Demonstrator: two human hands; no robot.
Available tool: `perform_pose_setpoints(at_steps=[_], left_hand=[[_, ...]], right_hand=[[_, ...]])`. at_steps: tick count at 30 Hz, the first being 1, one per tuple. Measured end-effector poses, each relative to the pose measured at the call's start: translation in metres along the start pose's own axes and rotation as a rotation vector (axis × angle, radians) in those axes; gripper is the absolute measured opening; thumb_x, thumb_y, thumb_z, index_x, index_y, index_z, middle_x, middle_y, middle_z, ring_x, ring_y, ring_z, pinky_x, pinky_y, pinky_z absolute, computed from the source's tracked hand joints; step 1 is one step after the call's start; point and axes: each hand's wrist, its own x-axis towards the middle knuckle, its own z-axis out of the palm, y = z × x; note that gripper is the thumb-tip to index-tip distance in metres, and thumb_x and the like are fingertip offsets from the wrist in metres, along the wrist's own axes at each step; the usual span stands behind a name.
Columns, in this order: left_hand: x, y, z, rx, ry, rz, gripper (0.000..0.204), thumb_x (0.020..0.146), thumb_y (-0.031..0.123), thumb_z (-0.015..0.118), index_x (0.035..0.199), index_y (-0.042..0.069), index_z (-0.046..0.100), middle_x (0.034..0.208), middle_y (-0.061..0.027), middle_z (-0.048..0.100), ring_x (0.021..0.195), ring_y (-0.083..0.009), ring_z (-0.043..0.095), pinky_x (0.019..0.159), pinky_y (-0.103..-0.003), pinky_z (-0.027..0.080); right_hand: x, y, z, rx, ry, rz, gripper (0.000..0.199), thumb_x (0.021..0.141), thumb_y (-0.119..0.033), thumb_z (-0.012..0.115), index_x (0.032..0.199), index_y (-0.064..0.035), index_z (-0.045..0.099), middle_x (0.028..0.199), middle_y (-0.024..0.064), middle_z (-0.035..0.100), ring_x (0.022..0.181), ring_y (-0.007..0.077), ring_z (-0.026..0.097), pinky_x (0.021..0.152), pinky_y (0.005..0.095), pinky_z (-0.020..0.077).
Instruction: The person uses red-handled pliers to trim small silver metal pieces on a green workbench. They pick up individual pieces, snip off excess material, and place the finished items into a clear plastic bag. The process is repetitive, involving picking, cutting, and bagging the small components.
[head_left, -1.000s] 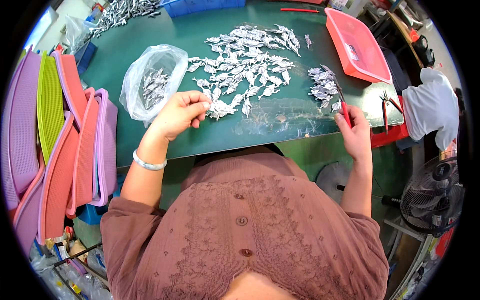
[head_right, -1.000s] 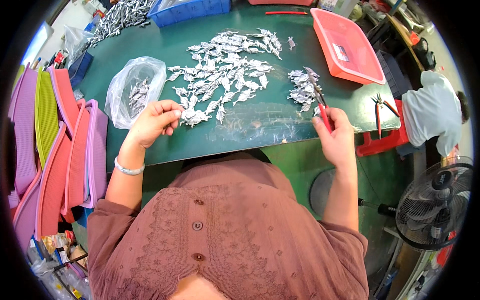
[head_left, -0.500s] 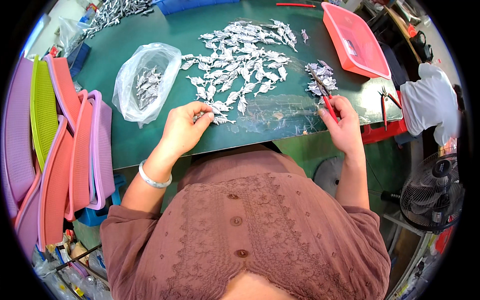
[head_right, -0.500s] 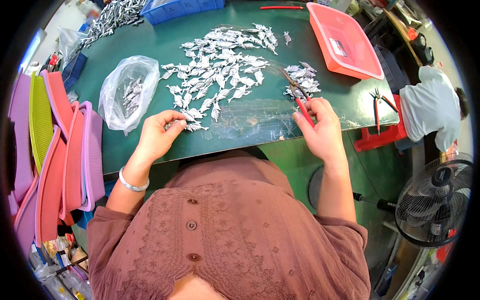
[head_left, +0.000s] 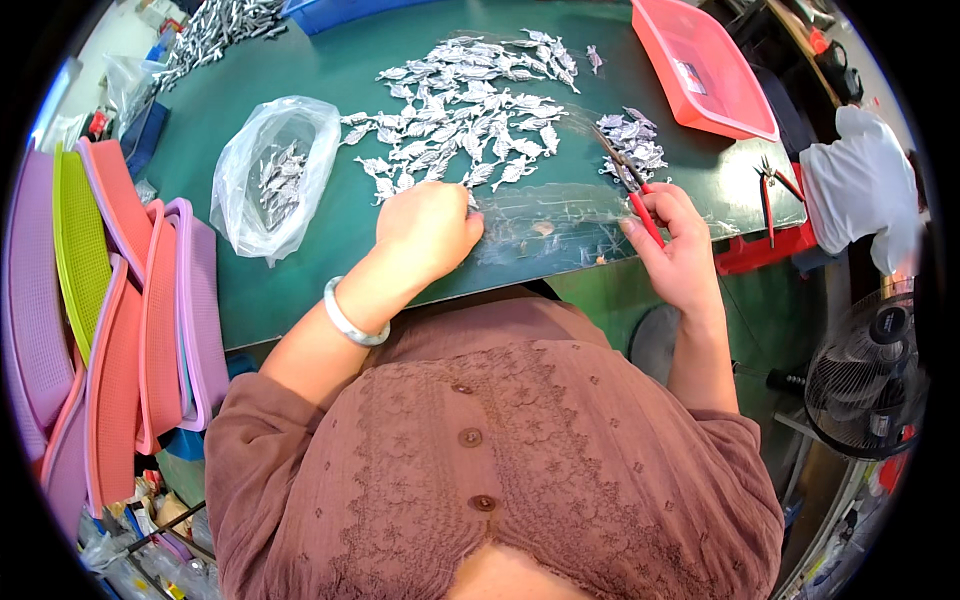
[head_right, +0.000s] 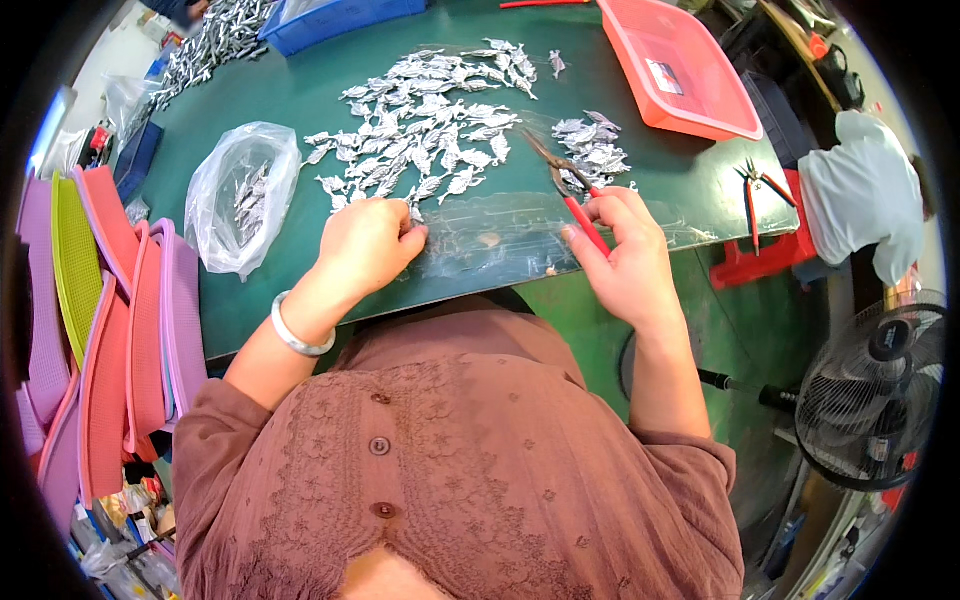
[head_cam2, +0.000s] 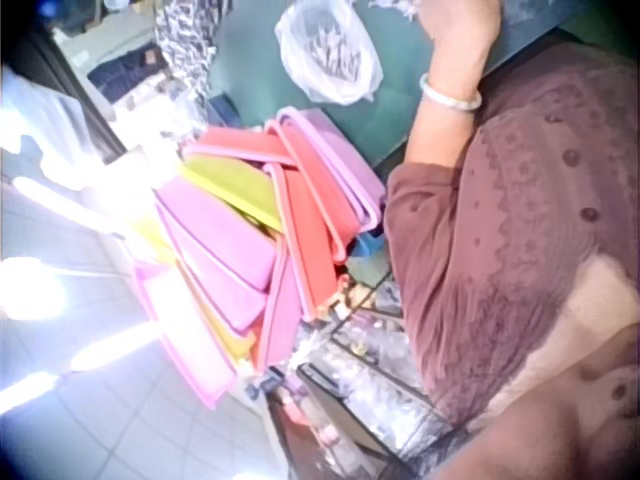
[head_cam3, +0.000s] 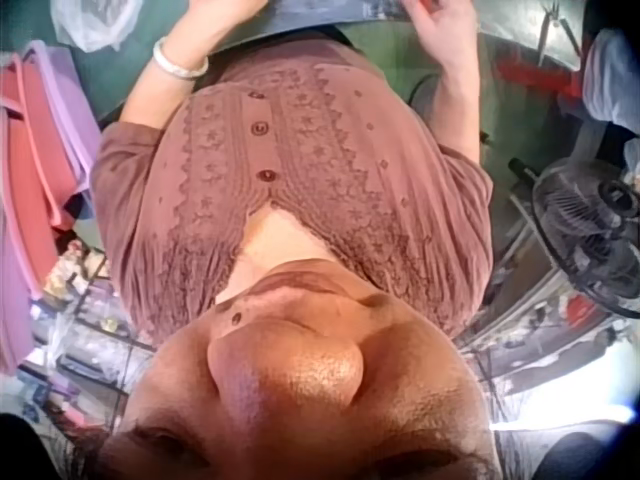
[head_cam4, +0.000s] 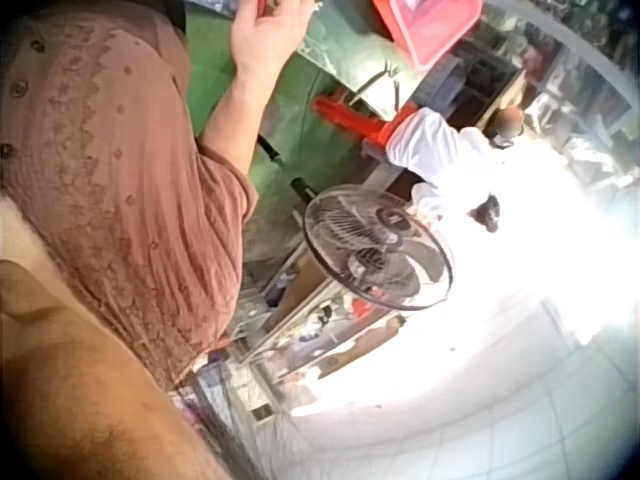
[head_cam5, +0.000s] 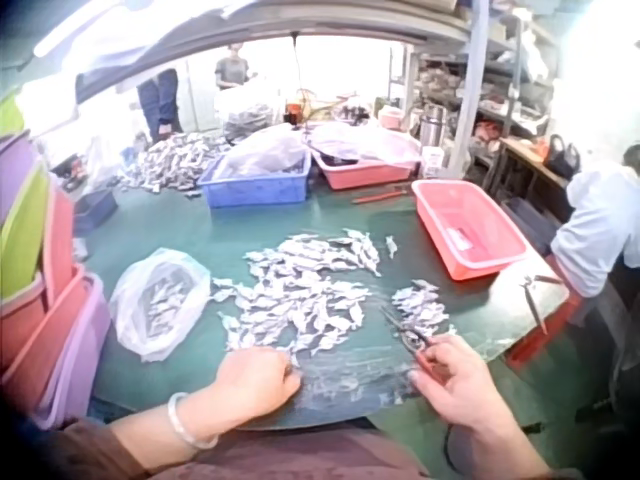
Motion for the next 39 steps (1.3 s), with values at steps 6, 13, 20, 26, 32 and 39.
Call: perform_pose_setpoints(at_steps=[6,13,20,26,32,39], left_hand=[[0.0,-0.007,-0.018,-0.171,-0.153,0.002,0.02,0.071,0.02,0.059,0.068,0.001,0.063,0.062,-0.0157,0.06,0.058,-0.0278,0.059,0.057,-0.037,0.048],[0.02,0.009,-0.033,-0.785,-0.456,-0.219,0.022,0.079,0.018,0.059,0.064,0.001,0.059,0.052,-0.0002,0.049,0.046,-0.0068,0.045,0.042,-0.021,0.036],[0.081,0.08,-0.032,-0.792,-0.416,0.018,0.022,0.082,0.022,0.06,0.079,0.001,0.064,0.058,-0.0003,0.052,0.048,-0.0066,0.047,0.043,-0.022,0.037],[0.106,0.055,-0.029,-0.613,-0.117,0.233,0.025,0.084,0.024,0.06,0.094,0.001,0.065,0.065,0.0002,0.056,0.055,-0.0061,0.048,0.05,-0.022,0.041],[0.072,0.012,-0.009,-0.264,-0.144,0.149,0.021,0.075,0.02,0.067,0.091,0.005,0.065,0.063,-0.0066,0.056,0.058,-0.0127,0.051,0.055,-0.029,0.043],[0.049,0.012,-0.015,-0.262,-0.212,0.172,0.026,0.076,0.017,0.065,0.1,0.007,0.063,0.058,-0.0081,0.053,0.051,-0.0195,0.048,0.052,-0.03,0.042]], right_hand=[[-0.006,0.014,-0.01,0.008,0.049,0.027,0.017,0.073,-0.008,0.068,0.083,-0.0005,0.057,0.096,0.0146,0.056,0.082,0.0279,0.057,0.071,0.0324,0.046],[-0.013,0.029,-0.017,0.046,0.064,0.06,0.018,0.073,-0.007,0.068,0.084,-0.0002,0.057,0.099,0.0149,0.056,0.082,0.0272,0.057,0.07,0.0315,0.0462],[-0.015,0.033,-0.022,0.058,0.088,0.064,0.018,0.073,-0.006,0.069,0.085,0.0006,0.057,0.099,0.0132,0.056,0.078,0.0239,0.057,0.065,0.0291,0.0458],[-0.025,0.038,-0.025,0.026,0.125,0.063,0.02,0.072,-0.005,0.069,0.085,0.0014,0.056,0.099,0.0131,0.056,0.08,0.0248,0.057,0.068,0.0292,0.0455],[-0.02,0.035,-0.024,0.076,0.089,0.036,0.02,0.07,-0.004,0.07,0.085,0.0004,0.056,0.099,0.0138,0.055,0.083,0.0267,0.056,0.072,0.0308,0.0453],[-0.017,0.038,-0.021,0.104,0.082,0.025,0.019,0.07,-0.003,0.07,0.083,-0.0005,0.057,0.1,0.0148,0.055,0.085,0.0287,0.056,0.073,0.0314,0.0453]])
